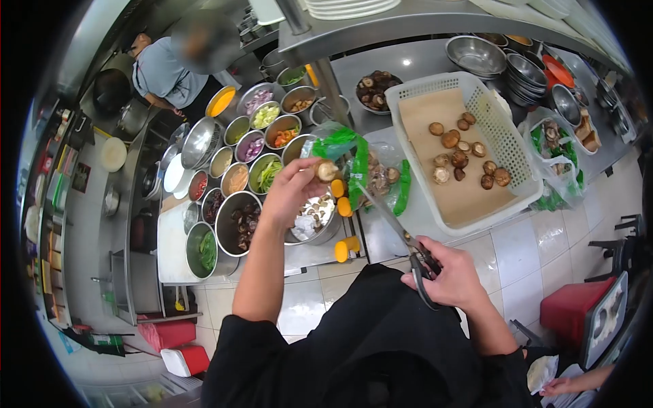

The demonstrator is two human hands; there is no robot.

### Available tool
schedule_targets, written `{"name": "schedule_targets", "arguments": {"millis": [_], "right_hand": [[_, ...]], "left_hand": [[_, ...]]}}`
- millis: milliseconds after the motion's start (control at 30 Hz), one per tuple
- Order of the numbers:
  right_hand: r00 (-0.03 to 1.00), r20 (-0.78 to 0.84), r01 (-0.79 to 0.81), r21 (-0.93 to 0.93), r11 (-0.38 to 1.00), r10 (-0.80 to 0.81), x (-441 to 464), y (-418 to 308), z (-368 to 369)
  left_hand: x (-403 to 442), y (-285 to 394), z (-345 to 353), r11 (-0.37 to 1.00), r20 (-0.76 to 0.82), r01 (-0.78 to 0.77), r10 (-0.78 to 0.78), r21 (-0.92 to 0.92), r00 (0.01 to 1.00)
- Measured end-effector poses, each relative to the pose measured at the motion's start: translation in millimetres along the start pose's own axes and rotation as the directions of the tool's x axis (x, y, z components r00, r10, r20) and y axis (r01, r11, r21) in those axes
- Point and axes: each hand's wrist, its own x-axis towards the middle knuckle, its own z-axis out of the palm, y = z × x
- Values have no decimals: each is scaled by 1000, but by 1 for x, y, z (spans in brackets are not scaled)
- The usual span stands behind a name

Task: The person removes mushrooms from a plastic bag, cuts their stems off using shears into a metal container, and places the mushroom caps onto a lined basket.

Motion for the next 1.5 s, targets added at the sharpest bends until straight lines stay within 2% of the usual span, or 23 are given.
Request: {"name": "schedule_targets", "arguments": {"millis": [67, 200, 333, 467, 500, 600, 733, 800, 833, 933, 1000, 1033, 1100, 1133, 1200, 1233, 1267, 1300, 1400, 1433, 1500], "right_hand": [[997, 40, 68, -131, 989, -63, 11, -14, 11], [985, 105, 160, -263, 951, -137, 29, -30, 39], [969, 108, 245, -334, 910, -221, 41, -35, 62], [963, 187, 252, -368, 895, -195, 51, -45, 74], [959, 205, 260, -367, 893, -195, 52, -47, 77], [938, 263, 317, -380, 869, -227, 54, -47, 86], [913, 349, 345, -389, 854, -210, 57, -37, 96], [912, 378, 314, -389, 866, -161, 57, -39, 95], [911, 389, 296, -391, 871, -135, 57, -40, 92], [953, 285, 165, -205, 965, -103, 43, -39, 67], [985, 160, 97, -196, 976, -66, 33, -33, 46], [994, 100, 65, -185, 981, -47, 28, -29, 36], [997, 8, -80, -123, 989, 82, 21, -22, 22], [988, -41, -150, -83, 985, 147, 18, -18, 16], [978, -97, -191, -72, 979, 184, 11, -8, 7], [971, -110, -222, -65, 973, 214, 8, -6, 2], [961, -121, -255, -52, 965, 248, 5, -4, -3], [959, -124, -260, -27, 965, 255, 2, -1, -5], [955, -134, -260, 50, 964, 264, -10, 12, -7], [958, -147, -237, 71, 969, 245, -13, 21, -4], [960, -117, -244, 83, 966, 253, -14, 31, -4]], "left_hand": [[-20, -13, -8, 979, -30, -17, 11, -204, 999], [-49, -21, -12, 956, -183, -12, -43, -293, 982], [-69, -29, -18, 966, -252, -75, 10, -248, 968], [-82, -35, -26, 992, -340, -98, 68, -74, 938], [-85, -36, -25, 989, -364, -120, 82, -84, 928], [-98, -41, -32, 998, -410, -63, 45, -31, 911], [-111, -41, -37, 995, -462, -17, -30, -98, 887], [-114, -43, -40, 995, -456, -8, -38, -98, 889], [-115, -44, -42, 998, -461, -35, 8, -52, 887], [-107, -47, -47, 986, -425, -98, 146, 133, 893], [-96, -45, -48, 943, -361, -118, 233, 312, 903], [-84, -34, -38, 932, -348, -89, 218, 352, 912], [-53, -9, 6, 902, -193, -308, 374, 303, 907], [-38, 5, 20, 856, -104, -312, 385, 413, 917], [-9, 27, 43, 723, 76, -342, 374, 601, 924], [7, 31, 48, 505, 204, -309, 252, 806, 946], [22, 30, 53, 224, 284, -298, 93, 928, 954], [34, 28, 57, -87, 307, -314, -83, 945, 948], [57, 9, 78, -334, 254, -412, -427, 848, 868], [60, 0, 79, -300, 293, -426, -399, 854, 869], [60, -8, 85, -318, 277, -448, -461, 836, 843]]}}
